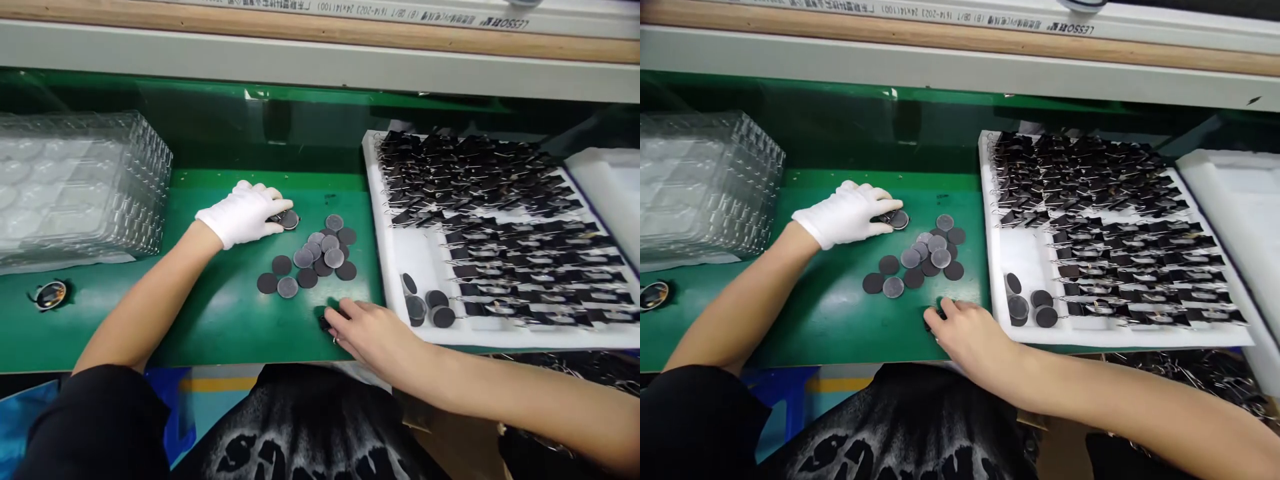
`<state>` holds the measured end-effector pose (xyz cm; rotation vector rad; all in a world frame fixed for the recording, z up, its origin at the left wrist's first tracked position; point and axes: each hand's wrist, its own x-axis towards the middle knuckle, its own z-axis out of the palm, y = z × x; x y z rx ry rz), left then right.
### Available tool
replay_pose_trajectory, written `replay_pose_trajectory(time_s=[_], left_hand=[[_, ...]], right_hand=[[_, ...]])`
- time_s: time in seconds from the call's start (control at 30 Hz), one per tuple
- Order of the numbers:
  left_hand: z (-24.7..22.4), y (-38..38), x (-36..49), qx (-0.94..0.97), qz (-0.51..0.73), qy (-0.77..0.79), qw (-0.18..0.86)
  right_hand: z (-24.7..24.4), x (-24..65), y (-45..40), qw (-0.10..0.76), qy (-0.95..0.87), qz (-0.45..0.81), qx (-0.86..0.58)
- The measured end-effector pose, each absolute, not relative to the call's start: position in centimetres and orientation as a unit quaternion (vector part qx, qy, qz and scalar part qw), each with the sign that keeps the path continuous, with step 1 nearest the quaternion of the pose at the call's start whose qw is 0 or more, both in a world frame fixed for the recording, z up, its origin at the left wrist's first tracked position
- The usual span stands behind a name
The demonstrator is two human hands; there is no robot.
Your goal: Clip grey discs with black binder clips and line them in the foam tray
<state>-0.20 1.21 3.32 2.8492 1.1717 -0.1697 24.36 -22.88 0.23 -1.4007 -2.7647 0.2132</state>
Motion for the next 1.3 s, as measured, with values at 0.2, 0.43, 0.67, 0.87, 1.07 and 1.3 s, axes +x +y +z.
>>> replay_pose_trajectory(time_s=[0.2, 0.43, 0.67, 0.87, 1.07, 1.3], left_hand=[[1.5, 0.4, 1.8, 0.894, 0.01, 0.448, -0.027], [2.4, -0.2, 2.1, 0.879, -0.013, 0.472, -0.059], [3.2, 0.0, 1.6, 0.869, -0.033, 0.49, -0.062], [3.2, 0.3, 1.7, 0.874, -0.026, 0.484, -0.044], [2.4, 0.1, 1.7, 0.865, 0.008, 0.501, -0.009], [1.7, -0.2, 1.8, 0.871, 0.027, 0.491, 0.005]], right_hand=[[4.8, 28.3, -14.8, 0.092, -0.892, 0.076, -0.437], [4.6, 29.3, 1.0, 0.098, -0.937, 0.115, -0.316], [3.5, 26.7, 4.2, 0.075, -0.929, 0.154, -0.329], [3.0, 21.9, 4.7, 0.237, -0.767, 0.158, -0.575], [-0.9, 19.2, 6.9, 0.204, -0.68, 0.146, -0.688], [-3.3, 20.9, 8.0, 0.223, -0.613, 0.141, -0.744]])
